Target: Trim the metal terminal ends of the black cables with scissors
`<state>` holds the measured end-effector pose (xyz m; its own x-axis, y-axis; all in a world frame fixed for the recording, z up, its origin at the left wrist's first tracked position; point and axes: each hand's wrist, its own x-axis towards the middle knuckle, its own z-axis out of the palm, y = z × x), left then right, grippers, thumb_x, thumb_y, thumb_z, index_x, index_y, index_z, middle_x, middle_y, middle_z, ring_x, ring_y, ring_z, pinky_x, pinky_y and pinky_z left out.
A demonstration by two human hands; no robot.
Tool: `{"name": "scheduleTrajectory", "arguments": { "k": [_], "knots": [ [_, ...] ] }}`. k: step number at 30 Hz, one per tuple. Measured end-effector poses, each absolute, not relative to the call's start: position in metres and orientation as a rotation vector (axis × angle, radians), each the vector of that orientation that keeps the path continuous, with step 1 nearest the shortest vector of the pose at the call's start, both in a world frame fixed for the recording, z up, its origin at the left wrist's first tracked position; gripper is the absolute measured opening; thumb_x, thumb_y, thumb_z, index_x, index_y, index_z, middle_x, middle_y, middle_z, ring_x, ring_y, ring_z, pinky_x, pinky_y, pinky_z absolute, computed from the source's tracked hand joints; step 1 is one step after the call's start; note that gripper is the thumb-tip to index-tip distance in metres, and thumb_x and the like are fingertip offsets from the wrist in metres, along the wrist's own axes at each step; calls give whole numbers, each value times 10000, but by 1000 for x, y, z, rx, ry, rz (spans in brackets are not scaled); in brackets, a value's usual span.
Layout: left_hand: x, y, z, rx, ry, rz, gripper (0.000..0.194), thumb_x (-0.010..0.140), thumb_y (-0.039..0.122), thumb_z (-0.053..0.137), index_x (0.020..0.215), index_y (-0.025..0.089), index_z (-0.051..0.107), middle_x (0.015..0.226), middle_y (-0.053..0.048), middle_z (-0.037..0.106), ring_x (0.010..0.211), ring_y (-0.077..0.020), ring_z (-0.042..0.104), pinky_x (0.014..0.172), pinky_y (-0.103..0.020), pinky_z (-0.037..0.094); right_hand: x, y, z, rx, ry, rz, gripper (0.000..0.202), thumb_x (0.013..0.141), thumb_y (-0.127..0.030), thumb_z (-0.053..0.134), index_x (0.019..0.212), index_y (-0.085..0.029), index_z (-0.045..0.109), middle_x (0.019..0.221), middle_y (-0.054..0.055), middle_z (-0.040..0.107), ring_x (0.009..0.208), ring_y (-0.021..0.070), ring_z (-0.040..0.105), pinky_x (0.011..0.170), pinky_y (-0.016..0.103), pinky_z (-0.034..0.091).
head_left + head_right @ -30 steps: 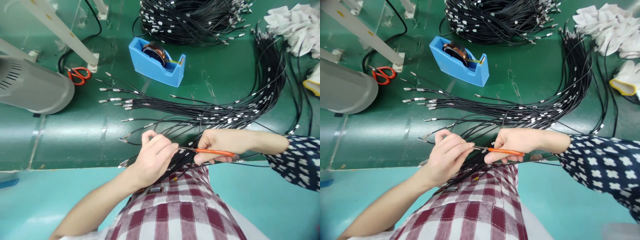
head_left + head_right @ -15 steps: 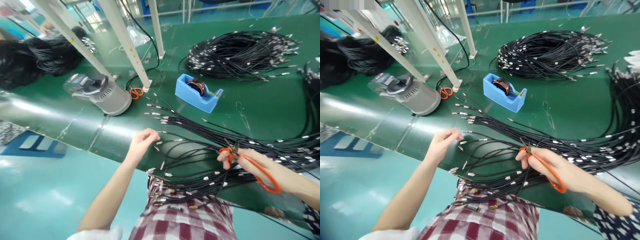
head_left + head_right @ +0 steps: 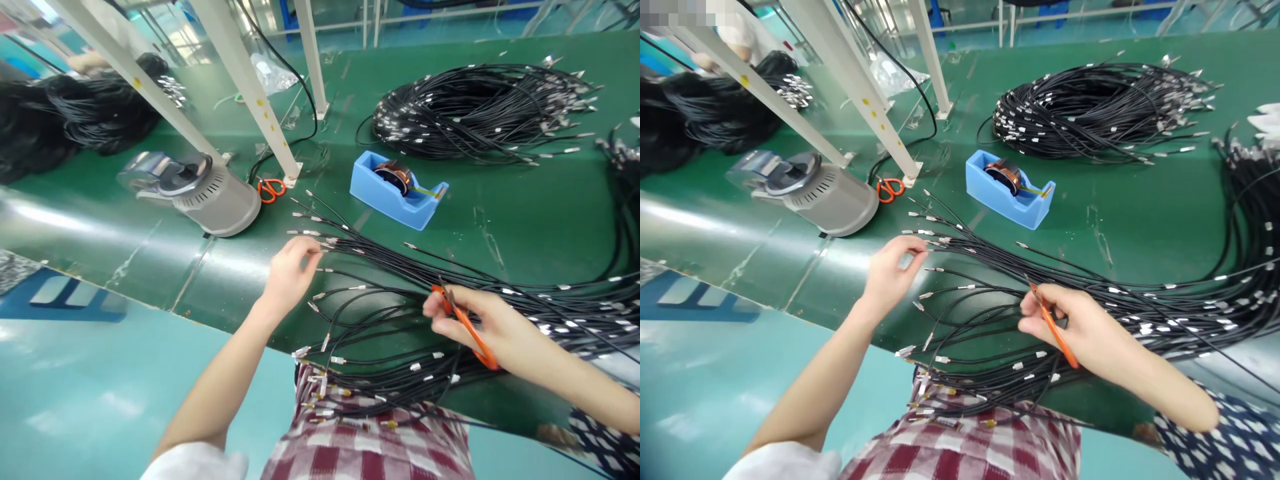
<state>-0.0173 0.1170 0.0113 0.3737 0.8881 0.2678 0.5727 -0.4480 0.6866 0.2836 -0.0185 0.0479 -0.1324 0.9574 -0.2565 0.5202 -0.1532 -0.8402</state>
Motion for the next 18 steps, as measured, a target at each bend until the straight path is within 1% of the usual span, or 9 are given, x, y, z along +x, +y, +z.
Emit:
{"name": "scheduleTrajectory", "arguments": {
  "k": [1,3,5,6,7,9,11,15,18],
  "knots": [
    [-16,109,23,2057,1180,989,49,884,136,609,877,184,602,971,-63,697,924,-194,668,869,-359,534,279,-13,49,-1653,-1631,1184,293,804,-481,726,920,-220,659,925,56,726,798,202,667,703,306,531],
    [-8,92,46,1785,951,1122,64,904,142,613,935,187,581,1028,-69,716,899,-183,701,823,-340,565,266,-1,54,-1562,-1523,1047,288,790,-455,751,876,-218,612,1052,75,713,915,214,660,735,305,513],
    [6,77,65,1572,745,1113,73,920,136,604,943,190,561,1062,-74,733,810,-161,716,748,-312,576,252,9,58,-1424,-1433,1004,276,788,-419,760,837,-214,581,1107,82,699,962,211,651,743,300,507],
    [13,71,72,1465,658,1067,68,926,145,603,945,192,557,1029,-65,741,762,-153,713,696,-294,573,245,12,59,-1371,-1408,1023,262,785,-390,765,839,-212,580,1119,77,695,935,195,650,749,298,507],
    [21,67,76,1356,610,1013,54,928,163,609,944,190,565,977,-51,743,716,-136,698,654,-265,557,237,13,60,-1310,-1386,1069,258,771,-363,780,829,-208,581,1095,68,696,878,174,647,744,294,509],
    [35,60,79,1161,594,921,46,923,208,633,918,174,602,855,-15,716,633,-86,634,594,-201,503,224,11,58,-1224,-1318,1208,248,752,-333,794,805,-201,591,892,23,689,726,130,613,684,272,500],
    [47,55,76,1056,636,845,101,908,237,661,858,151,642,777,2,676,627,-59,584,600,-166,469,214,5,52,-1176,-1202,1356,268,721,-319,817,776,-198,584,747,-24,635,616,97,550,611,246,470],
    [60,46,64,1075,682,727,172,897,255,672,776,134,666,749,-16,666,734,-95,606,729,-202,497,211,-10,37,-1167,-939,1503,375,623,-316,876,712,-193,533,698,-54,577,605,83,515,622,237,460],
    [64,39,61,1131,723,702,144,888,242,668,790,137,656,728,-12,664,713,-106,615,731,-229,504,228,-18,34,-1211,-910,1514,352,638,-334,867,761,-193,569,763,-29,611,665,104,550,655,253,468]
  ]
}}
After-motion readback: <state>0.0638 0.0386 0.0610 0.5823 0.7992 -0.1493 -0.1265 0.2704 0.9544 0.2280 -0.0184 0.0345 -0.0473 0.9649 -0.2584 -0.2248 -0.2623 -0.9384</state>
